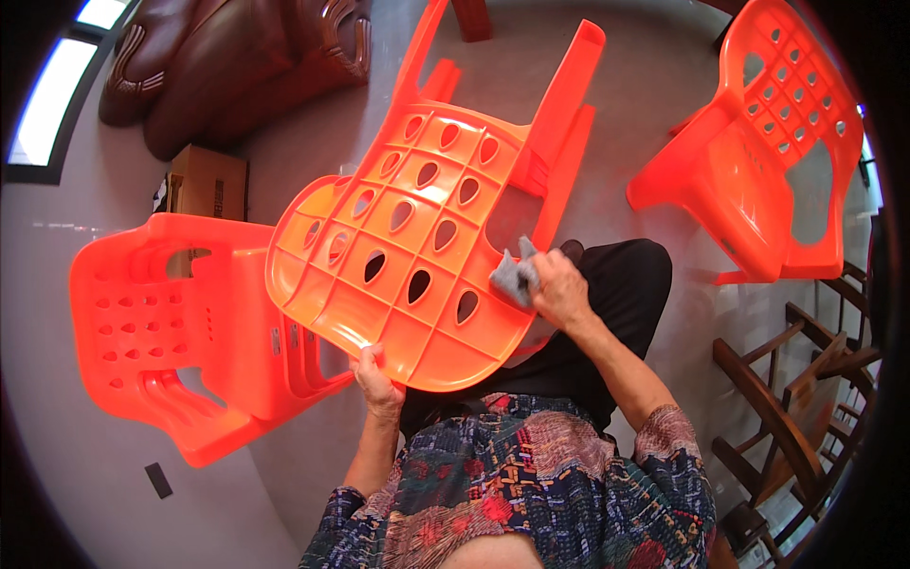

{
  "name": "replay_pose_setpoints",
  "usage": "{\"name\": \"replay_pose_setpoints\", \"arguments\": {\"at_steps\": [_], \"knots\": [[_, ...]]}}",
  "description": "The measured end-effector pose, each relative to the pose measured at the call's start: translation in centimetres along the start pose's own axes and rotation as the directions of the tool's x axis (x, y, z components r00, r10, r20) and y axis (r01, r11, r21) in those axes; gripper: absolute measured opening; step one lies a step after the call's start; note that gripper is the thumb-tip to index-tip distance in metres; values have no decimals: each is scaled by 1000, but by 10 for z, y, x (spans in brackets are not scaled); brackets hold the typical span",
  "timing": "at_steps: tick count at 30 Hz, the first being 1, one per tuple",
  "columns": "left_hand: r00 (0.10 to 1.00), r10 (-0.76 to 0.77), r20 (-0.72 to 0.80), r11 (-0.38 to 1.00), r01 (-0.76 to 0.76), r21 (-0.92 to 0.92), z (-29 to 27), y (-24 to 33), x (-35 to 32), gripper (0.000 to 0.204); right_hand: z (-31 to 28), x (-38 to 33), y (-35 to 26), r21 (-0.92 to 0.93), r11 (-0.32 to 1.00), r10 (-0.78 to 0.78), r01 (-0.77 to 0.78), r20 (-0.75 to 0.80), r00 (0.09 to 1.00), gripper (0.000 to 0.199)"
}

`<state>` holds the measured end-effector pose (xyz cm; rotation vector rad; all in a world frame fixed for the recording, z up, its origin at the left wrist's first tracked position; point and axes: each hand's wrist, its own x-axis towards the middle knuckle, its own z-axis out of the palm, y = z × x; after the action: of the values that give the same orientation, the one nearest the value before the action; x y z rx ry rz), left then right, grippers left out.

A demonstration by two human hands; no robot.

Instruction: The person sits on the floor and wipes an orange plastic chair with a grey cloth. They clean the seat, backrest, armrests, and underside of the chair, turning it over to reach all surfaces. The person then repeats the process on a second orange plastic chair.

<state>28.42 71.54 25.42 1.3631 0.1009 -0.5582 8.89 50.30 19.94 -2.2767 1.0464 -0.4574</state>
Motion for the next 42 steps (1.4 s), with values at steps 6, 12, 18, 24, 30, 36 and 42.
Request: {"name": "replay_pose_setpoints", "arguments": {"at_steps": [6, 12, 18, 24, 30, 36, 42], "knots": [[994, -105, 42, 993, 106, -47, -13, 2, 14, 29, 3, 19, -44, 139, 919, -327, 370, -257, 909, 30], [995, -95, 29, 994, 97, -52, -10, 7, 13, 31, 18, 6, 14, 265, 959, -89, 97, -40, 995, 22], [986, -117, 116, 989, 126, -72, -14, 9, 10, 40, 33, 27, 30, 55, 944, 283, -324, 365, 887, 22], [988, -136, 79, 987, 142, -76, -24, 9, 14, 44, 67, 52, 65, -13, 872, 430, -489, 499, 753, 23], [986, -137, 94, 988, 143, -61, -17, 11, 8, 46, 111, 67, 106, -79, 744, 625, -663, 433, 650, 33], [986, -141, 91, 987, 148, -70, -21, 14, 10, 45, 140, 67, 130, -101, 650, 727, -753, 369, 579, 31], [998, 63, 1, 989, -62, 136, -37, 12, 22, 44, 156, 30, 174, 150, 730, 638, -667, 200, 743, 28]]}}
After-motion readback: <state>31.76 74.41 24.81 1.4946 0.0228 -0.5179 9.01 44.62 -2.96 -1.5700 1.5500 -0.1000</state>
